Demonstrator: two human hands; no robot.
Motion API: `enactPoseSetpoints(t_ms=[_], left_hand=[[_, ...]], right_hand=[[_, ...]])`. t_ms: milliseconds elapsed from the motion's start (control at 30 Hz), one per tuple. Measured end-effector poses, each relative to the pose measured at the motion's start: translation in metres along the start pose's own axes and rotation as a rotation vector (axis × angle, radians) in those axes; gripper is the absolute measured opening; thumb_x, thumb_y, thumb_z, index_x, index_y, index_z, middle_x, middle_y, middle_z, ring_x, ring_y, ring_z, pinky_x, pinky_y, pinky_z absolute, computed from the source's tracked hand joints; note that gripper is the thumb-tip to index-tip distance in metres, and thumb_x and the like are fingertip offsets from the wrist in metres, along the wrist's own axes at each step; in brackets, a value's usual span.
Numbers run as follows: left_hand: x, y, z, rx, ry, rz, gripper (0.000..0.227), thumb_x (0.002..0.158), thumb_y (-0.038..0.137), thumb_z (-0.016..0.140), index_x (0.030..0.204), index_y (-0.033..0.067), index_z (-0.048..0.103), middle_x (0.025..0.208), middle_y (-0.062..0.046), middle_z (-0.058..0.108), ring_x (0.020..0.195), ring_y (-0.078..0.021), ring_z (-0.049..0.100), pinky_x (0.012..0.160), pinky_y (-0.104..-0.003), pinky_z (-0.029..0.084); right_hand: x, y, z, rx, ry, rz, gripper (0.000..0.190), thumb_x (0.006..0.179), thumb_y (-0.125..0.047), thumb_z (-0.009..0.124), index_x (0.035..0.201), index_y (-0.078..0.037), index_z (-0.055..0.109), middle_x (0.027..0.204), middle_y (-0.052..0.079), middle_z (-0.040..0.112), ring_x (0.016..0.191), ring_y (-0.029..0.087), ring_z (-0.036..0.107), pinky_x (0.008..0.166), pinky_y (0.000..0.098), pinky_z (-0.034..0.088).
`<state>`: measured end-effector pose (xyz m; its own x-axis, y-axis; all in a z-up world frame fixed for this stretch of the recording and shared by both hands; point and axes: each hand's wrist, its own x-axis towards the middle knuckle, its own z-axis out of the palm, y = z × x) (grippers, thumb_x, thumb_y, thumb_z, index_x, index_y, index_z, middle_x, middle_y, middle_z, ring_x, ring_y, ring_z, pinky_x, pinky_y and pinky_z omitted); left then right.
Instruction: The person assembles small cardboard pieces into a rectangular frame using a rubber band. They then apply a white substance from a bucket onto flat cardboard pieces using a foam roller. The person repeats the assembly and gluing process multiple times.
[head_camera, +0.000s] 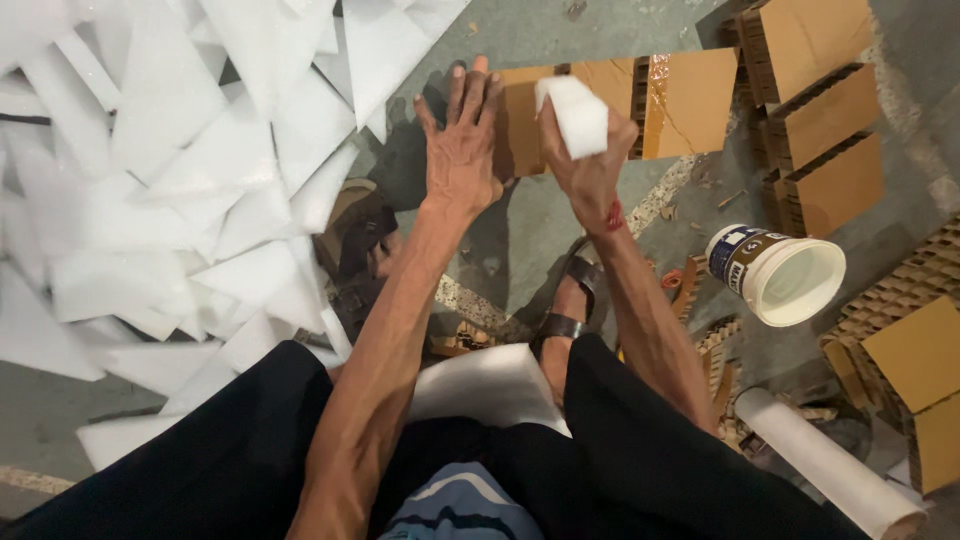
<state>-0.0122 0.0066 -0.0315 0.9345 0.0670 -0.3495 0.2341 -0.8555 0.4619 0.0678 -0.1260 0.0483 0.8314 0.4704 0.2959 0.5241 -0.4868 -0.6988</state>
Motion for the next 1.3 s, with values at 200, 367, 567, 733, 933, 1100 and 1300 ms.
enactPoseSetpoints(t_ms=[200, 367, 567, 733, 933, 1100, 1300], left_hand=[[0.000, 0.000, 0.005, -0.039, 0.014, -0.007, 0.123, 0.064, 0.025, 0.092, 0.161, 0.0076, 0.019, 0.168, -0.014, 0.018, 0.157, -0.0355, 0.012, 0.121, -0.075, 0.011], [0.000, 0.003, 0.001, -0.006, 0.002, -0.027, 0.124, 0.060, 0.023, 0.093, 0.161, 0.0096, 0.022, 0.169, -0.012, 0.015, 0.157, -0.0341, 0.014, 0.121, -0.073, 0.014], [-0.002, 0.006, -0.004, -0.038, 0.059, -0.024, 0.122, 0.062, 0.027, 0.093, 0.160, 0.0067, 0.023, 0.167, -0.015, 0.015, 0.155, -0.0353, 0.014, 0.119, -0.076, 0.016], [-0.002, 0.004, 0.001, -0.049, 0.019, -0.043, 0.121, 0.063, 0.032, 0.093, 0.159, 0.0069, 0.023, 0.167, -0.013, 0.016, 0.156, -0.0346, 0.012, 0.120, -0.076, 0.014], [-0.003, 0.000, 0.008, -0.045, 0.063, -0.009, 0.121, 0.064, 0.037, 0.092, 0.159, 0.0062, 0.023, 0.168, -0.012, 0.016, 0.156, -0.0331, 0.011, 0.120, -0.076, 0.011], [0.002, 0.004, -0.002, -0.085, 0.012, -0.028, 0.120, 0.067, 0.041, 0.092, 0.159, 0.0057, 0.023, 0.168, -0.012, 0.014, 0.156, -0.0324, 0.010, 0.120, -0.076, 0.010], [0.001, 0.003, -0.002, 0.023, 0.029, -0.019, 0.121, 0.065, 0.034, 0.092, 0.160, 0.0060, 0.023, 0.169, -0.014, 0.015, 0.156, -0.0342, 0.011, 0.119, -0.074, 0.012]], right_hand=[[0.010, 0.026, 0.005, -0.134, -0.009, -0.035, 0.011, 0.094, -0.005, 0.083, 0.094, 0.002, 0.076, 0.079, 0.010, 0.072, 0.062, 0.024, 0.066, 0.058, 0.0384, 0.048], [0.009, 0.052, 0.012, -0.286, 0.037, -0.163, 0.014, 0.091, -0.011, 0.085, 0.096, 0.000, 0.077, 0.086, 0.011, 0.076, 0.074, 0.029, 0.061, 0.071, 0.0426, 0.042], [0.004, 0.087, 0.017, -0.363, -0.130, 0.013, 0.023, 0.091, -0.027, 0.082, 0.089, -0.005, 0.075, 0.081, 0.007, 0.074, 0.071, 0.029, 0.060, 0.078, 0.0448, 0.042], [-0.013, 0.077, 0.003, -0.325, -0.262, 0.027, 0.022, 0.091, -0.025, 0.075, 0.098, -0.005, 0.079, 0.083, 0.008, 0.074, 0.063, 0.025, 0.059, 0.074, 0.0448, 0.037], [-0.058, 0.026, -0.023, -0.109, -0.392, 0.447, 0.026, 0.095, -0.030, 0.070, 0.103, -0.006, 0.074, 0.084, 0.005, 0.072, 0.070, 0.014, 0.070, 0.060, 0.0354, 0.056], [-0.063, 0.001, -0.043, -0.232, -0.306, 0.140, 0.019, 0.087, -0.016, 0.080, 0.100, -0.002, 0.077, 0.088, 0.014, 0.076, 0.076, 0.027, 0.073, 0.067, 0.0410, 0.057], [-0.020, 0.026, -0.042, 0.099, -0.166, 0.189, 0.022, 0.099, -0.009, 0.078, 0.115, 0.005, 0.072, 0.102, 0.016, 0.077, 0.089, 0.023, 0.079, 0.075, 0.0333, 0.067]])
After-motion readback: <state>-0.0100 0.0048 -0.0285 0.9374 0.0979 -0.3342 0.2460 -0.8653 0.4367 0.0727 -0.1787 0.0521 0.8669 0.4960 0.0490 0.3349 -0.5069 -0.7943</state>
